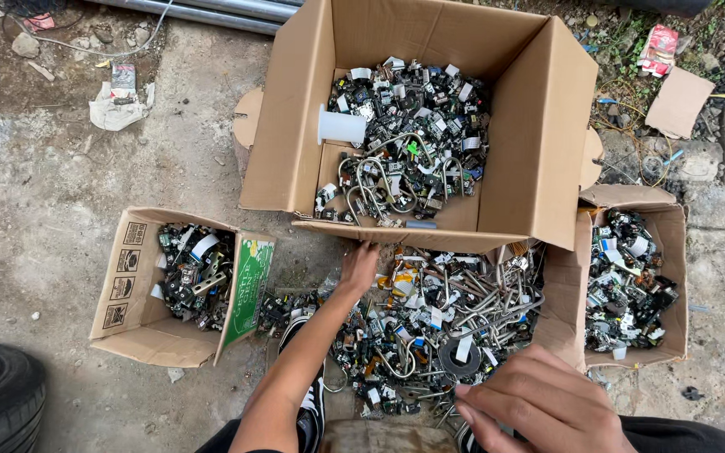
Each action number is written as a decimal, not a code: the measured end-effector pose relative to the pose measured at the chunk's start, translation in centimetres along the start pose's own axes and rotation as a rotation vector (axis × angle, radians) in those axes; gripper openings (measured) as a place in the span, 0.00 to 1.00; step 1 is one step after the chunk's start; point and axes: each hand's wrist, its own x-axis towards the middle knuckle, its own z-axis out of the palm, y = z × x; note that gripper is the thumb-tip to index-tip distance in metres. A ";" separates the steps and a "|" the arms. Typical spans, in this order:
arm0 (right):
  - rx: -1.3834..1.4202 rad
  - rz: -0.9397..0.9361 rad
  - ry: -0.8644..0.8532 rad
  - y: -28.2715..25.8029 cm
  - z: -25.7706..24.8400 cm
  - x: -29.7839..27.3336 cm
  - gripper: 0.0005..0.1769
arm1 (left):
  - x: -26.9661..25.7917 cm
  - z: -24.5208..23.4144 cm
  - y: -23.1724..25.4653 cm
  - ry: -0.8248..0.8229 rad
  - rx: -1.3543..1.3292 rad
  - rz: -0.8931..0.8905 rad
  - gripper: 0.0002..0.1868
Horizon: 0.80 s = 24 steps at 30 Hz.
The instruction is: The person sits on the ground and sorts through small electronic components, picking them up from a pile and placing them into cardboard boxes. They handle circuit boards, wires, and connectors, occasionally inspecting them before placing them into the boxes.
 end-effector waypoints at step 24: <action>-0.053 -0.206 -0.021 -6.2 -6.6 -7.0 0.10 | -30.8 -26.7 25.1 0.074 -0.468 0.630 0.09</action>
